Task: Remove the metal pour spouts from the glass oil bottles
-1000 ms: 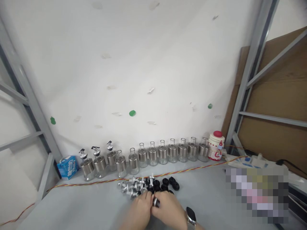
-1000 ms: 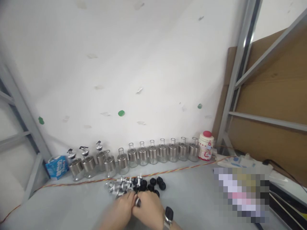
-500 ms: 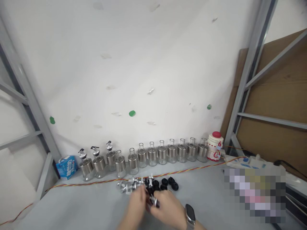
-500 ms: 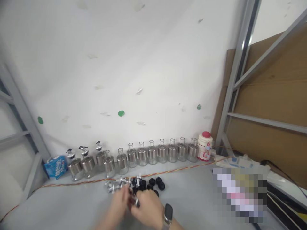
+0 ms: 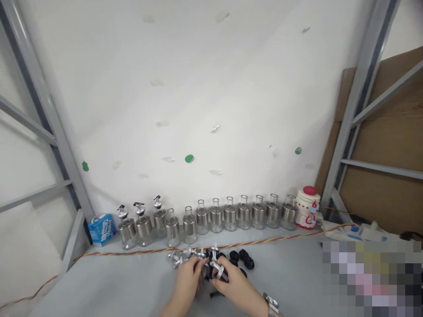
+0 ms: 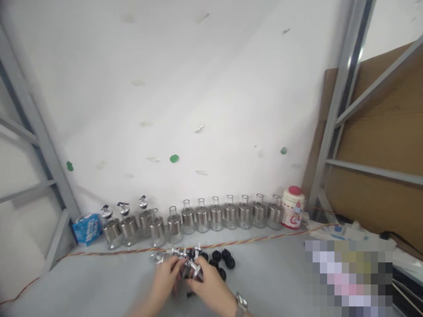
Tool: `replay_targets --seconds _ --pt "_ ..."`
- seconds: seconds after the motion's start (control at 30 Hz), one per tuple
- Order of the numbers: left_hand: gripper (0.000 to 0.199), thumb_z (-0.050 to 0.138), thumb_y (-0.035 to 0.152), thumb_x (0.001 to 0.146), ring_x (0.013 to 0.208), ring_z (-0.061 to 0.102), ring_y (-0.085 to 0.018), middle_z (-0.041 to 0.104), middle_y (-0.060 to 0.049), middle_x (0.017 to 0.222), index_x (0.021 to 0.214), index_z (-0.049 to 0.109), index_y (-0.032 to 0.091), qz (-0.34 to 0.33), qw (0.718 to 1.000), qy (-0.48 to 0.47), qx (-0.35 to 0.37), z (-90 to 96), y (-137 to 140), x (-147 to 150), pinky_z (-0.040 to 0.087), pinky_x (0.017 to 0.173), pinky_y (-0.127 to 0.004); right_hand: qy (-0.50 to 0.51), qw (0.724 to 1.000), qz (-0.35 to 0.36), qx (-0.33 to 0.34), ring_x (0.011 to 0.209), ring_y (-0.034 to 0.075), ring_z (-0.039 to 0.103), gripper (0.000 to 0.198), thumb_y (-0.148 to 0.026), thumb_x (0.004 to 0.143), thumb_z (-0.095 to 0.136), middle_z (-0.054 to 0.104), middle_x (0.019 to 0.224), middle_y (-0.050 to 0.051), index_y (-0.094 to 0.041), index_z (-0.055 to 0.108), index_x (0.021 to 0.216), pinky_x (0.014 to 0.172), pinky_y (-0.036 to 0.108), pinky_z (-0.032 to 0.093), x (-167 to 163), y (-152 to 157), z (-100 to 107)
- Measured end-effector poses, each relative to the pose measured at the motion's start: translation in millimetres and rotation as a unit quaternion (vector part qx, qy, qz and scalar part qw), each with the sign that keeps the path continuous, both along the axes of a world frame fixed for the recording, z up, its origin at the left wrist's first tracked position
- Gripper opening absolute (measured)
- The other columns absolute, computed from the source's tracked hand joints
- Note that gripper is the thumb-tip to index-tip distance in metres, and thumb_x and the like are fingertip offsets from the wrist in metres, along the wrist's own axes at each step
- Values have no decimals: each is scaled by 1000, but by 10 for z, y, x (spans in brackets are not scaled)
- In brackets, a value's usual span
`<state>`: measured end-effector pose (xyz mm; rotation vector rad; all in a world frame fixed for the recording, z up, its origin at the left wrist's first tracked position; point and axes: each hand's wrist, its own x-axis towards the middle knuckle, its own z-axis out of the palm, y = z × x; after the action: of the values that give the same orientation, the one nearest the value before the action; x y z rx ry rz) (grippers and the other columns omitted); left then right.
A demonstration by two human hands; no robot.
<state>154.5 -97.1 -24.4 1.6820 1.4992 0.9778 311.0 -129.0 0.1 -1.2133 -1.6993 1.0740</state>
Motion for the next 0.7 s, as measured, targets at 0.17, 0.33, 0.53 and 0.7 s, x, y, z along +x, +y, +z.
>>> replay_targets --seconds 0.17,0.33,0.53,0.7 --pt "37 27 47 83 41 48 -12 48 5 49 73 50 20 -25 998 -50 24 168 -146 -2 36 45 -21 163 968 67 -178 33 6 34 16 -28 67 55 44 45 -9 -19 46 77 37 18 26 -39 32 -1" --pt "30 29 41 86 53 47 -11 49 4 56 73 47 20 -84 993 -27 78 204 -294 110 34 54 -21 341 892 138 -262 26 4 26 16 -34 72 48 44 38 -9 -19 46 70 33 18 22 -61 7 40" --pt "32 36 46 82 50 40 -9 43 5 56 70 47 19 -76 989 -122 43 127 -276 192 32 48 -19 350 883 121 -287 26 4 26 4 -22 63 46 44 38 -8 -19 43 65 30 17 14 -78 -22 43" --pt "38 46 56 72 34 26 -4 31 11 41 65 43 19 -78 954 -283 -62 84 -229 231 20 35 -17 256 934 93 -232 28 4 28 14 -14 57 44 40 40 -11 -21 42 69 30 16 17 -83 2 17"
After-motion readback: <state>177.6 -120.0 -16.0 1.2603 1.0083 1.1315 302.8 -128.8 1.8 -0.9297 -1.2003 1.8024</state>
